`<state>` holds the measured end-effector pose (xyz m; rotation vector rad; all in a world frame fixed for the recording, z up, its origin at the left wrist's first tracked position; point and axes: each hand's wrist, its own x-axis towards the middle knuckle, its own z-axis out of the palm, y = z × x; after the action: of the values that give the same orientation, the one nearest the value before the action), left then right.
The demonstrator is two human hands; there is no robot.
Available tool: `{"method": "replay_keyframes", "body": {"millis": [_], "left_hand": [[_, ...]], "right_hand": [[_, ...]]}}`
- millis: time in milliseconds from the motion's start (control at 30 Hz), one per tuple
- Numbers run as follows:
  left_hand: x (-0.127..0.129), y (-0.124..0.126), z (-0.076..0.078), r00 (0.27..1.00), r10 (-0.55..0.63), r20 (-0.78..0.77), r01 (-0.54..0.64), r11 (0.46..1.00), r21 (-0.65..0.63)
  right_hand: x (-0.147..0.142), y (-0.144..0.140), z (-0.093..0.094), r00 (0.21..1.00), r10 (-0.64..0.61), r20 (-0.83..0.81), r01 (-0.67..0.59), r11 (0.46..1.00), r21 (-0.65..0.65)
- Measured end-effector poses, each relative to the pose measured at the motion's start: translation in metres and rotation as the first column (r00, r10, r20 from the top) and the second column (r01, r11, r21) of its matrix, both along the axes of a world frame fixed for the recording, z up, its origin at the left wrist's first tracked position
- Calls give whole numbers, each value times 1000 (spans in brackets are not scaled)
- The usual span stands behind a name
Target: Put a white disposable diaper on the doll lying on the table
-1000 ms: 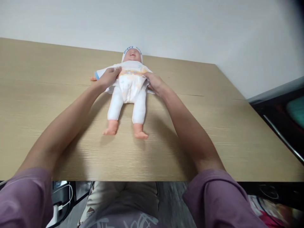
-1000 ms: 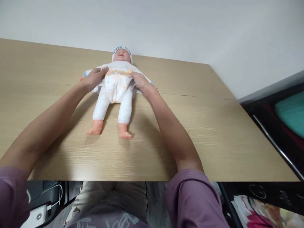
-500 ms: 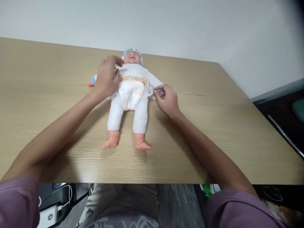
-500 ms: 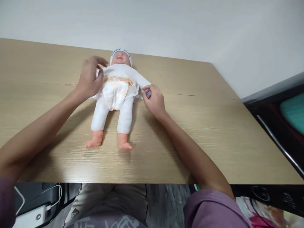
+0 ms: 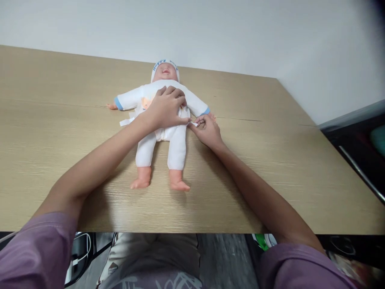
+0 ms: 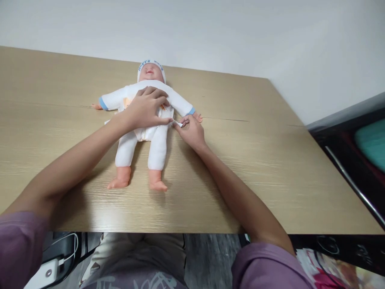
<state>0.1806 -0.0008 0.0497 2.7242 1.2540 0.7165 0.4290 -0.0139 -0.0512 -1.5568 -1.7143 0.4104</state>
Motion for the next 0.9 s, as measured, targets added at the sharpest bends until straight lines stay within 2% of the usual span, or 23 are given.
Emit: {"method": "replay_keyframes", "body": {"millis": [100,200,333,433,567,633,733,833,900], "left_hand": [[0,-2,1,1000,-2,6,2,1000,-10],[1,-2,3,1000,4,-1,-4,1000,-19],[0,-3,4,1000,25,0,-25,999,-21],[-1,-4,5,999,46,10,-45,999,-26],[-2,-4,5,998,59,6,-58,997,-49],[-1,-2,3,998,58,14,-57,997,-51],[-1,3,-2,998,25,49,-23,999,-36],[-2,8,-5,995,20,94,-17,999,-31],[-2,9,-6,994,25,106,-21,999,-39]], "right_hand": [[3,3,-2,996,10,-92,-15,999,-52],[6,6,-3,970,65,-234,-92,990,-105],[9,10,1,908,146,-393,-194,977,-85],[18,12,14,855,218,-471,-266,963,-37],[22,20,44,825,277,-493,-333,943,-27],[11,29,58,823,294,-487,-359,932,-44],[-22,49,69,828,331,-452,-393,918,-49],[-54,64,68,849,346,-398,-403,913,-65],[-66,62,65,864,329,-382,-374,927,-45]]}}
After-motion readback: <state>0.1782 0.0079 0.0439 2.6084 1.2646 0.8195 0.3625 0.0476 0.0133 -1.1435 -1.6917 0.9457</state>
